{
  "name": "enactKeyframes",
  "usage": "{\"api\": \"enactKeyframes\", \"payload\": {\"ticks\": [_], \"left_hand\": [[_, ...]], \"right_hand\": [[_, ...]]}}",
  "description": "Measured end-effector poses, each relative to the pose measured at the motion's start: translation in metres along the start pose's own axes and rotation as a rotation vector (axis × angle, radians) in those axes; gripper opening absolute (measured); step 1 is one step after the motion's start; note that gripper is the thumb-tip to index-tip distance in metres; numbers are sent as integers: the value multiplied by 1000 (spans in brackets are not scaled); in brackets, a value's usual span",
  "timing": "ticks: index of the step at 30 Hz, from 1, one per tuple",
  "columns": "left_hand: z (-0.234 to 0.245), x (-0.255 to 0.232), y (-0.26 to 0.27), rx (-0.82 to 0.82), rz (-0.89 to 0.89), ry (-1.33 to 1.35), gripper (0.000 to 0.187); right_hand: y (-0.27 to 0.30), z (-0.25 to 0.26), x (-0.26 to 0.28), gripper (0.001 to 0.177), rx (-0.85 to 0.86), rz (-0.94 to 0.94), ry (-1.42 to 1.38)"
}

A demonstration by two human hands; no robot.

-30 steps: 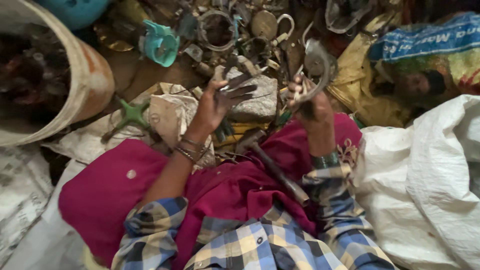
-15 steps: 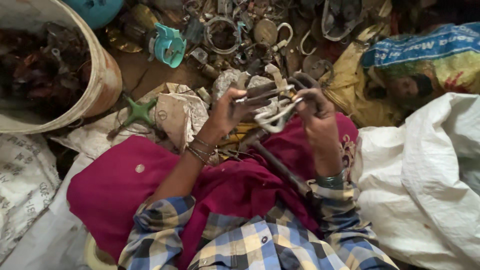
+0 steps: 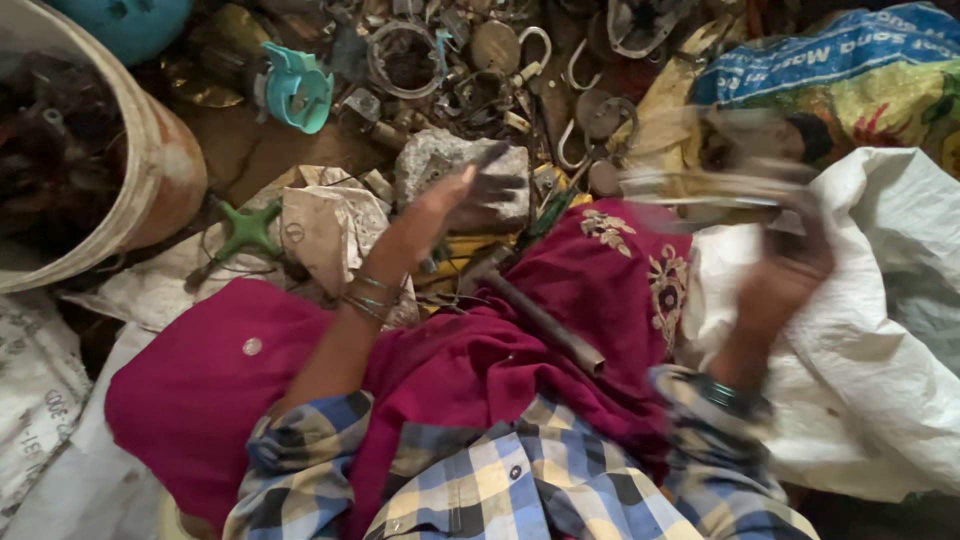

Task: The person sits on the floor and uses a hammer and screwdriver to dismantle and reshape a metal part. They repeatedly strike the part on a stone block and pry it apart, handling the metal piece throughout the clip.

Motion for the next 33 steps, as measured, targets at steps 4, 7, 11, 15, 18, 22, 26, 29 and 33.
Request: {"api": "enactKeyframes", "payload": {"ticks": [4,7,11,15,18,22,26,29,33], "left_hand": [[40,-7,-4,-517,-63,-134,39],[67,-13,3,-640,-232,-134,29],[92,-11,10,-620,-282,-26,22],[101,-7,12,-646,-311,-18,21],[100,-3,13,-733,-286,-204,24],[87,-5,11,-907,-303,-793,36],[66,2,3,-926,-245,-1197,53],[55,5,-6,-848,-172,-1360,66],[52,9,-12,-791,-65,-1459,71]], "right_hand": [[24,137,-7,24,-120,-242,420],[44,156,-27,23,-35,-418,697],[45,117,-63,21,149,-570,936],[24,113,-50,20,306,-514,1109],[0,97,-29,20,313,-175,1053],[-72,-1,-86,20,429,158,822],[-89,-120,-213,40,696,46,651],[-59,-146,-296,32,820,-83,788],[-22,-151,-357,36,818,6,625]]}}
Point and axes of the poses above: each hand's wrist, its own y-axis away from the middle knuckle, its own z-axis out of the back of the hand, x = y × z, the point moved 5 cm from there along -y, towards the middle knuckle, and after that the axes turned 13 degrees about z, right-handed, at the moved point
